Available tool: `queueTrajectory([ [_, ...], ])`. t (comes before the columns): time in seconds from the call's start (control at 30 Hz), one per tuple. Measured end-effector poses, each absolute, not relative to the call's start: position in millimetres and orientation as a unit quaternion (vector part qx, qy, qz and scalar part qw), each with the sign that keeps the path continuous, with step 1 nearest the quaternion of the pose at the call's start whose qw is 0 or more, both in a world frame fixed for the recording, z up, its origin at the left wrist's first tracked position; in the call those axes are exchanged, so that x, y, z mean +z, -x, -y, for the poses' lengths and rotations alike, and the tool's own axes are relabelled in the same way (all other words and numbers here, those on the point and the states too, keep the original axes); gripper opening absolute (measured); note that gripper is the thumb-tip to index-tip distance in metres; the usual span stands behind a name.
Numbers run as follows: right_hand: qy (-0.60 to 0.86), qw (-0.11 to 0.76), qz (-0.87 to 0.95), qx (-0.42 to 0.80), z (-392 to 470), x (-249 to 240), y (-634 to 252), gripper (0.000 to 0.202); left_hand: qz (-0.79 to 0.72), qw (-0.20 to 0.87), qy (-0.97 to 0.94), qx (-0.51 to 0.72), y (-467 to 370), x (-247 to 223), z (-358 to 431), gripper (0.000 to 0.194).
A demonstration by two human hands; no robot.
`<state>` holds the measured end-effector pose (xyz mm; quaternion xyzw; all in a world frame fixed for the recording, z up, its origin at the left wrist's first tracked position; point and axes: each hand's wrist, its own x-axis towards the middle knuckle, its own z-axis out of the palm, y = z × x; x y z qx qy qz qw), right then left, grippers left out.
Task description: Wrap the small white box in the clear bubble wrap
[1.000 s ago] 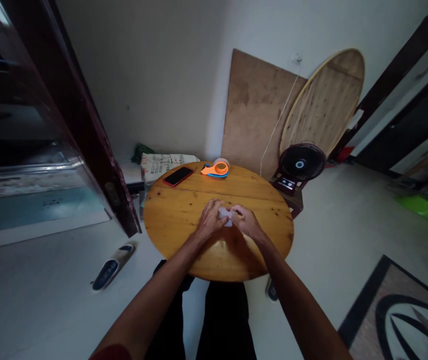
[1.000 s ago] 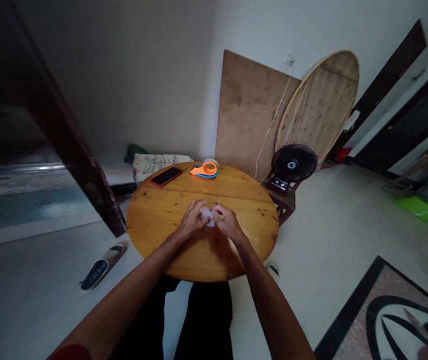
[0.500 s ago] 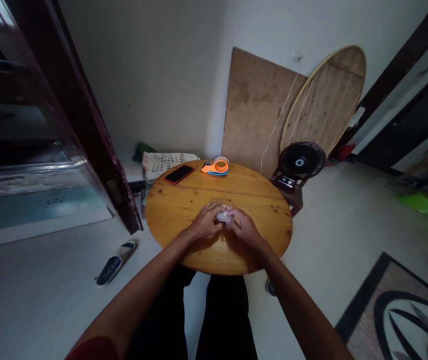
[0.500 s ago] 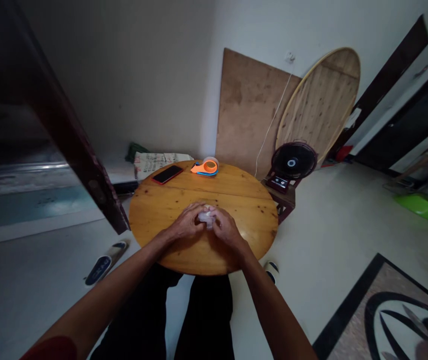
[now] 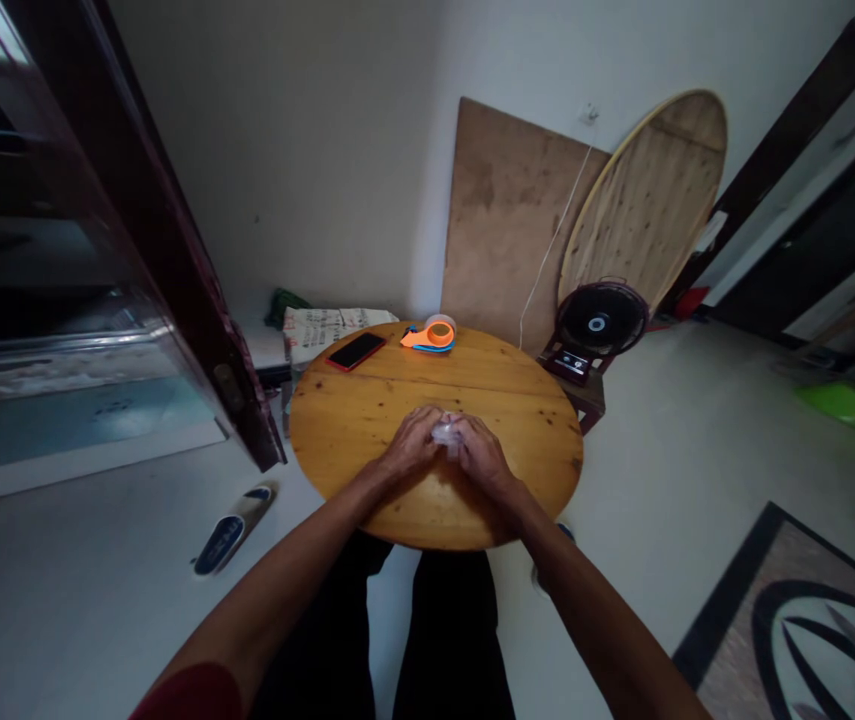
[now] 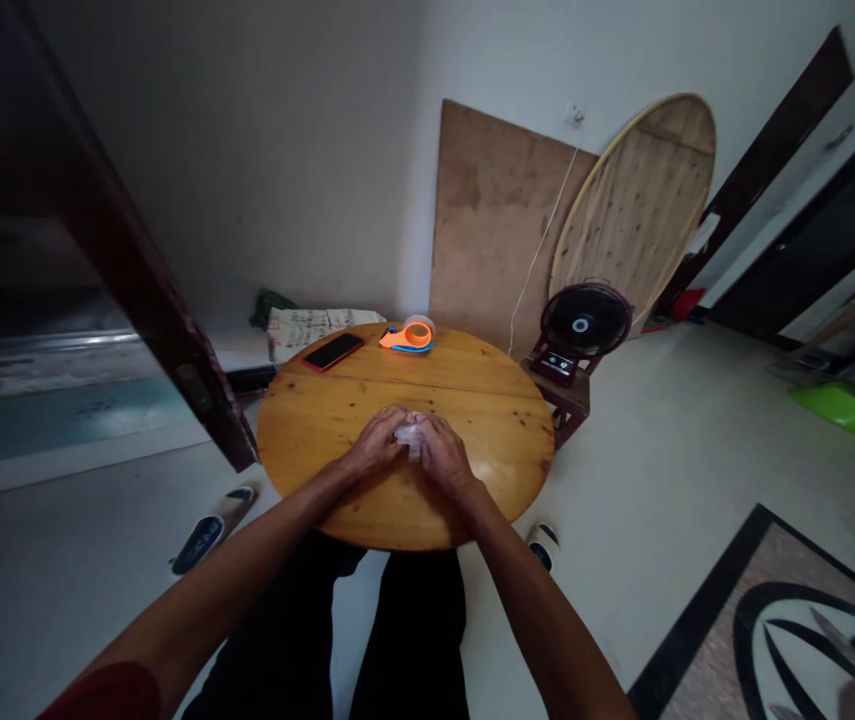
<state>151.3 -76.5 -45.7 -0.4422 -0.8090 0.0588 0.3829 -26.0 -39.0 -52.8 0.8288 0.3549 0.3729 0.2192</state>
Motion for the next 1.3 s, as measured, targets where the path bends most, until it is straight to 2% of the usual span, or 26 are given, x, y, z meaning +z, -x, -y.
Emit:
queueTrajectory([
  [0.17,0.505,0.344,0.768,0.19,59.4,-29.8,-165.0,0.021,-0.426,0.335,-0.782,0.307,25.3,-34.9,35.7,0.028],
  [0.33,0.535,0.386,0.686,0.308,22.6,-39.8,-169.8,0.012,-0.491,0.338,-0.742,0.306,11.4,-32.7,17.8,0.035],
  [0.4,0.549,0.412,0.65,0.326,12.2,-47.5,-167.9,0.013,-0.469,0.394,-0.712,0.343,7.9,-37.9,11.0,0.04],
  [0.57,0.522,0.479,0.591,0.386,8.0,-57.7,-161.5,0.021,-0.346,0.608,-0.592,0.4,14.9,-45.4,5.4,0.046],
  [0.67,0.499,0.504,0.562,0.426,12.1,-56.9,-159.4,0.024,-0.285,0.672,-0.543,0.415,19.7,-45.0,5.3,0.049],
  [0.87,0.47,0.509,0.532,0.487,20.9,-50.2,-159.5,0.026,-0.282,0.68,-0.52,0.433,17.9,-46.0,5.5,0.05],
  [1.07,0.451,0.5,0.564,0.478,25.5,-49.1,-160.7,0.027,-0.286,0.67,-0.521,0.445,17.0,-49.9,5.0,0.05],
  [1.3,0.455,0.486,0.594,0.451,27.3,-49.0,-162.3,0.02,-0.303,0.648,-0.533,0.452,16.8,-53.9,4.8,0.043],
])
